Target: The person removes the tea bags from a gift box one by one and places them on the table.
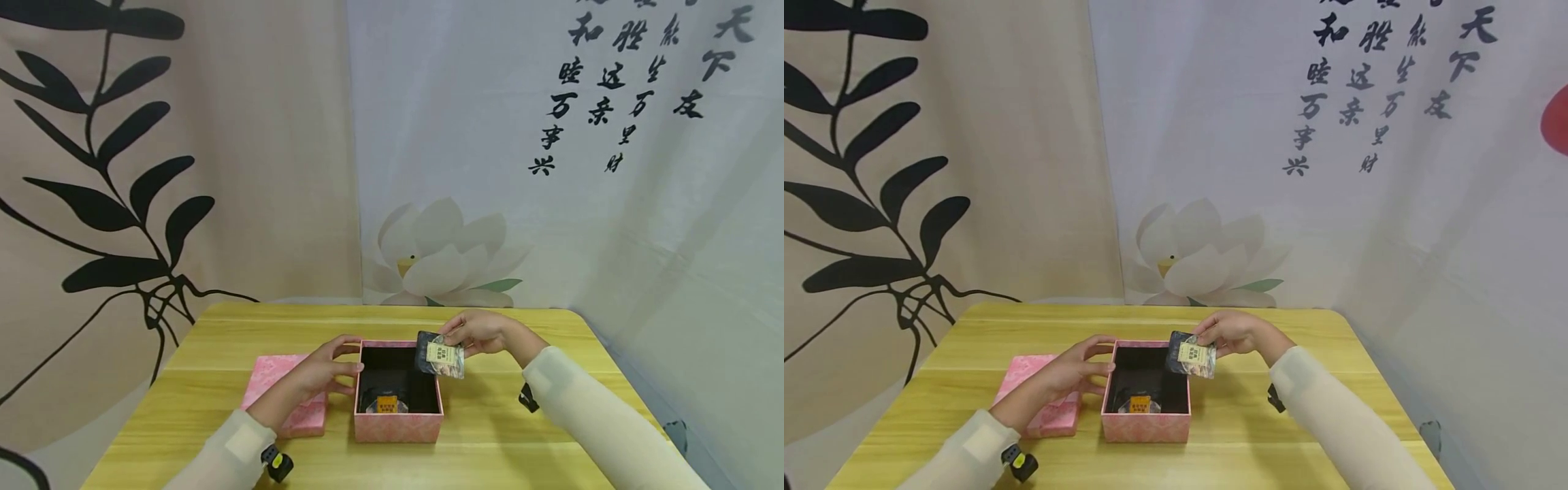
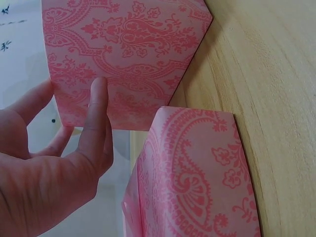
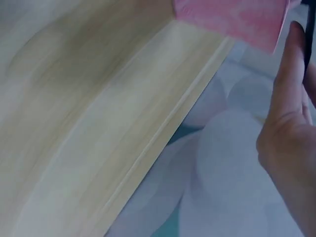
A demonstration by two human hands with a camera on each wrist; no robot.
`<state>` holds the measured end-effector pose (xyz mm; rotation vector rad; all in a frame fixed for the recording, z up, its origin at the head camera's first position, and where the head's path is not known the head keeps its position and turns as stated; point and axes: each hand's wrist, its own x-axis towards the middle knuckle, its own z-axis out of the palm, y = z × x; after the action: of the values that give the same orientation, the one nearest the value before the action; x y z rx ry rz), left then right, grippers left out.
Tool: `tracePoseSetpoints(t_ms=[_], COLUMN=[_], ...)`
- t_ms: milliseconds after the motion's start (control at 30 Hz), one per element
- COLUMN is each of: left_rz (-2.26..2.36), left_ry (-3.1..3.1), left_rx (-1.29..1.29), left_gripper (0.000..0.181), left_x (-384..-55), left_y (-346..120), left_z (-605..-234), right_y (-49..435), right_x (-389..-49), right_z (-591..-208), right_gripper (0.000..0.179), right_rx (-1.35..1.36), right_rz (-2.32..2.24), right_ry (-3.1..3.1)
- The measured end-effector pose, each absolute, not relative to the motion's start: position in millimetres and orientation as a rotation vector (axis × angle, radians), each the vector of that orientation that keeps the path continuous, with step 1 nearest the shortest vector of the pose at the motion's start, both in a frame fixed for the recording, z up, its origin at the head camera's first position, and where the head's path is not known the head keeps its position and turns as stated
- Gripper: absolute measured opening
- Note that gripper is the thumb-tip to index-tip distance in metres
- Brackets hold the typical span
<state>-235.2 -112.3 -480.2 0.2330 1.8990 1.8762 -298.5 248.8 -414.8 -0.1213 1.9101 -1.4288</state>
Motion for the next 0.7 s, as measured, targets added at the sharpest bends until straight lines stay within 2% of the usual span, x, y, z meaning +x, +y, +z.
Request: tracePoseSetpoints(t_ms=[400, 700], left_rz=[1.867, 1.872], left_ry=[1.906, 1.906], left_rx=[0.223, 0.210], left_gripper=[0.064, 0.068], left_x=[-235.9, -236.6], left_y=[-110.2, -110.0], left_z=[-480.1, -481.5], right_y=[315.9, 326.6], right_x=[-318.4, -322.8], right_z=[-436.0, -466.1], right_gripper=[0.015, 0.019], right_rx=[0.073, 0.180], right_rz=[-1.512, -1.507], right_ry=[1.935, 1.988])
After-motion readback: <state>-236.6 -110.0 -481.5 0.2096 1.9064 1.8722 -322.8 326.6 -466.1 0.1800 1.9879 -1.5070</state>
